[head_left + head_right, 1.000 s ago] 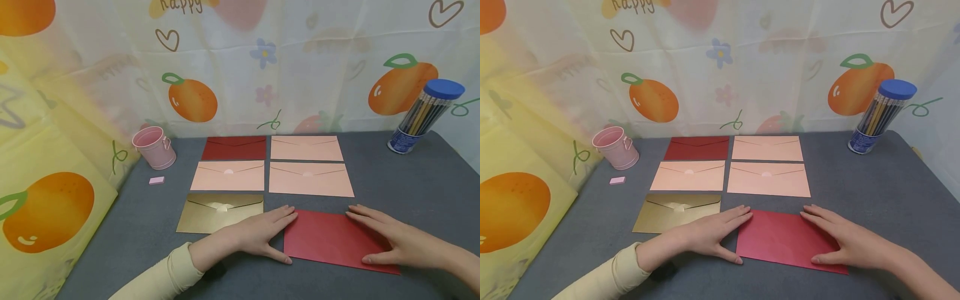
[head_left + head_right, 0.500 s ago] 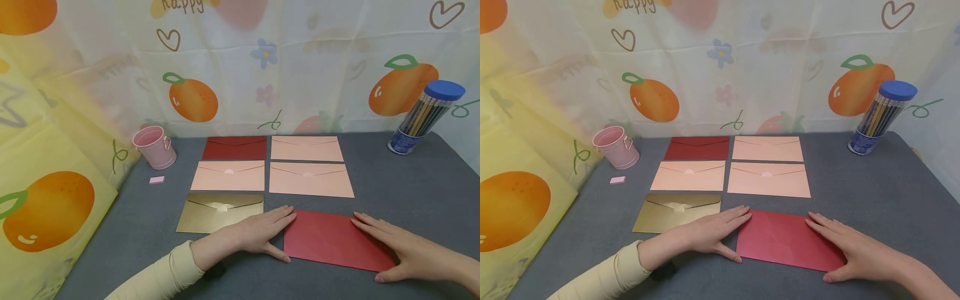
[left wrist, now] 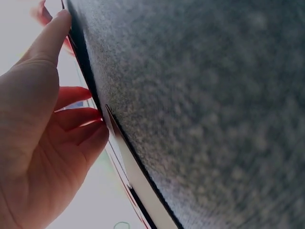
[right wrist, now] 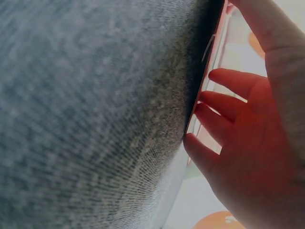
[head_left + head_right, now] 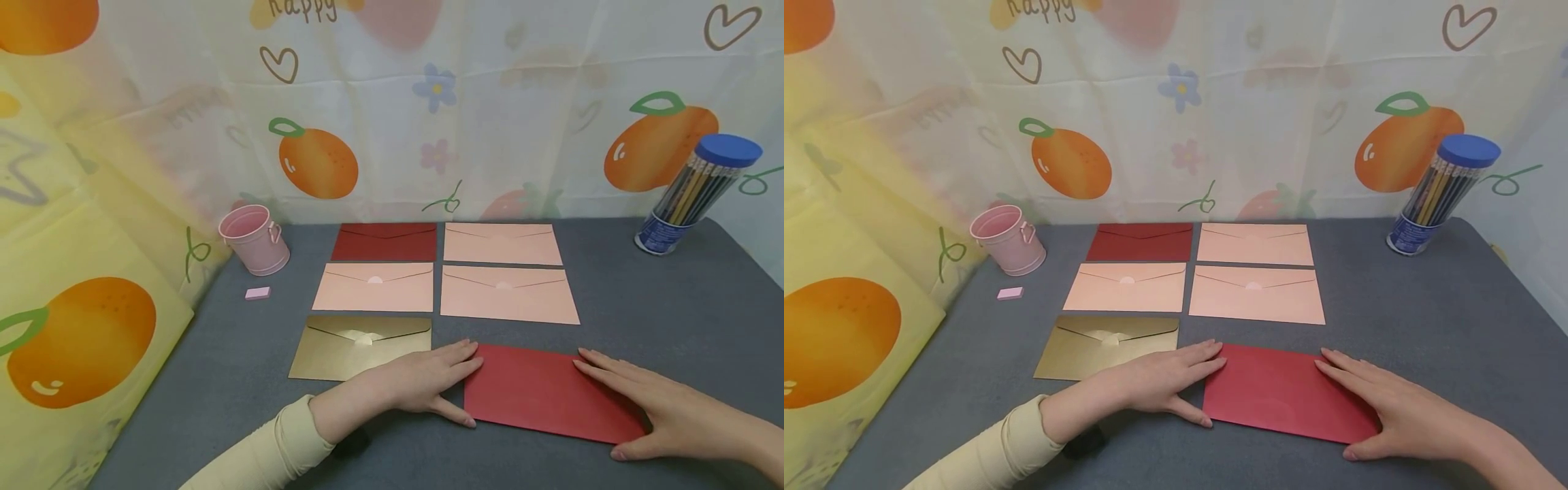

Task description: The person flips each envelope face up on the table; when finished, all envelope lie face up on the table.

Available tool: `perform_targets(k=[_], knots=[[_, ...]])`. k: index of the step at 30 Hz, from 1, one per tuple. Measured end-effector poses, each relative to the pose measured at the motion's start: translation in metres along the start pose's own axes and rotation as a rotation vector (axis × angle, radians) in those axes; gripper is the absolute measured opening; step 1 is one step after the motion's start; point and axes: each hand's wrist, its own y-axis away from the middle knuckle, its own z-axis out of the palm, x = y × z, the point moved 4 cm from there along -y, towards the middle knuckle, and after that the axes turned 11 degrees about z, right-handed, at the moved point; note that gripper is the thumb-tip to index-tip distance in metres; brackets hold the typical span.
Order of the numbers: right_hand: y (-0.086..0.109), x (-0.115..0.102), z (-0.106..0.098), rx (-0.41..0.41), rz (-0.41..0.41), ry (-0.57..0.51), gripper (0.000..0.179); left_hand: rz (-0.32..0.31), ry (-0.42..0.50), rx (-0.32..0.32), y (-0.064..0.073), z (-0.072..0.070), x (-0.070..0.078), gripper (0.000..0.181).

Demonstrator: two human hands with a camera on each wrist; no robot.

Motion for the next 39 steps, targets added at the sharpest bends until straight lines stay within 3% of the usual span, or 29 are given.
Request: perform_targets(k=[7,12,17,26,30,34,39], knots=[[-0.002,-0.002,-0.004,-0.039,0.02,0.003,0.093,0.06,-0.038,0.013,0.004,-0.004,0.003,0.074],[-0.002,0.001,-0.01,-0.048,0.005,-0.022,0.081,0.125,-0.041,0.072,0.008,-0.011,0.005,0.059],[-0.004,0.003,-0.018,-0.029,-0.054,-0.067,0.069,0.227,-0.06,0.186,0.011,-0.017,0.007,0.047],[-0.006,0.003,-0.034,0.087,-0.158,-0.173,0.053,0.418,-0.111,0.486,0.015,-0.031,0.008,0.03],[-0.009,0.004,-0.04,0.099,-0.144,-0.256,0.046,0.425,-0.195,0.595,0.016,-0.036,0.007,0.026],[-0.012,0.005,-0.045,0.138,-0.124,-0.32,0.041,0.393,-0.192,0.67,0.015,-0.04,0.004,0.025],[-0.013,-0.001,-0.053,0.284,-0.119,-0.337,0.036,0.338,-0.148,0.719,0.015,-0.044,-0.001,0.024]])
